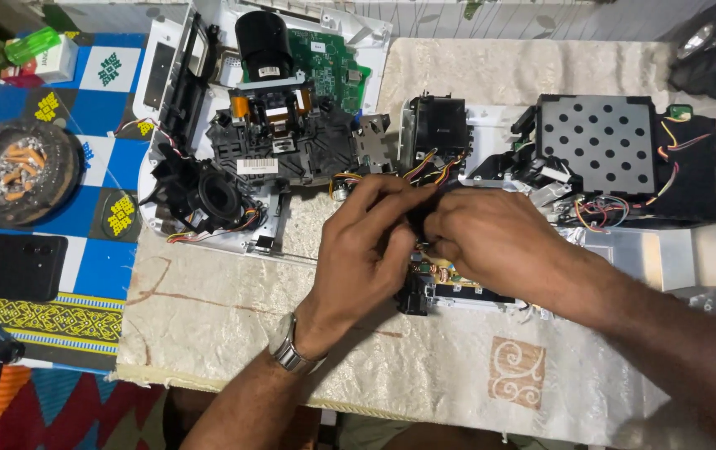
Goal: Disassembling and repairing the internal components of an electronic projector, including circuit boards and wiring.
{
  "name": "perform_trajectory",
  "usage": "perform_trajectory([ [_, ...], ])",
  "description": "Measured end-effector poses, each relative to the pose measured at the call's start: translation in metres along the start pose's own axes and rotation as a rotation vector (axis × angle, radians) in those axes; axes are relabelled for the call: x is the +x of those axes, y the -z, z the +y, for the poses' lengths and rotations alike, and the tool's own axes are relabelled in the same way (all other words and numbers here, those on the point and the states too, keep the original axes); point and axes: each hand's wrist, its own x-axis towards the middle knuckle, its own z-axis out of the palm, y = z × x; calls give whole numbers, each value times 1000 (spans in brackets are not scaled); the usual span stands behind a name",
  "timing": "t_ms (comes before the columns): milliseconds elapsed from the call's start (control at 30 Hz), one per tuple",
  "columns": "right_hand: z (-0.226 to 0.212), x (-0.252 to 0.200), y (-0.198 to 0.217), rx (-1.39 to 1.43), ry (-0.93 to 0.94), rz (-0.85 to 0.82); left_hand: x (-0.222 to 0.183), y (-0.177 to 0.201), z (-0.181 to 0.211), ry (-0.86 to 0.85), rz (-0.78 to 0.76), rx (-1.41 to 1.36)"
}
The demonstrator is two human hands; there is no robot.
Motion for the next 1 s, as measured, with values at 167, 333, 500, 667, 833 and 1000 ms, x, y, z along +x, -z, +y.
perform_trajectory([
  [167, 7, -6, 10, -105, 154, 39, 5, 6, 6, -30, -6, 21],
  [333, 10, -15, 19, 30, 278, 163, 6, 8, 5, -65, 21, 64],
  [500, 5, -8, 9, 211, 194, 25, 8, 7, 6, -67, 17, 70],
  [667, -5, -9, 15, 237, 80, -15, 9, 4, 7, -62, 25, 70],
  [833, -11, -5, 22, 205, 94, -29, 9, 3, 4, -73, -2, 59],
  [1000, -10, -1, 14, 178, 49, -42, 7, 1, -2, -92, -65, 63],
])
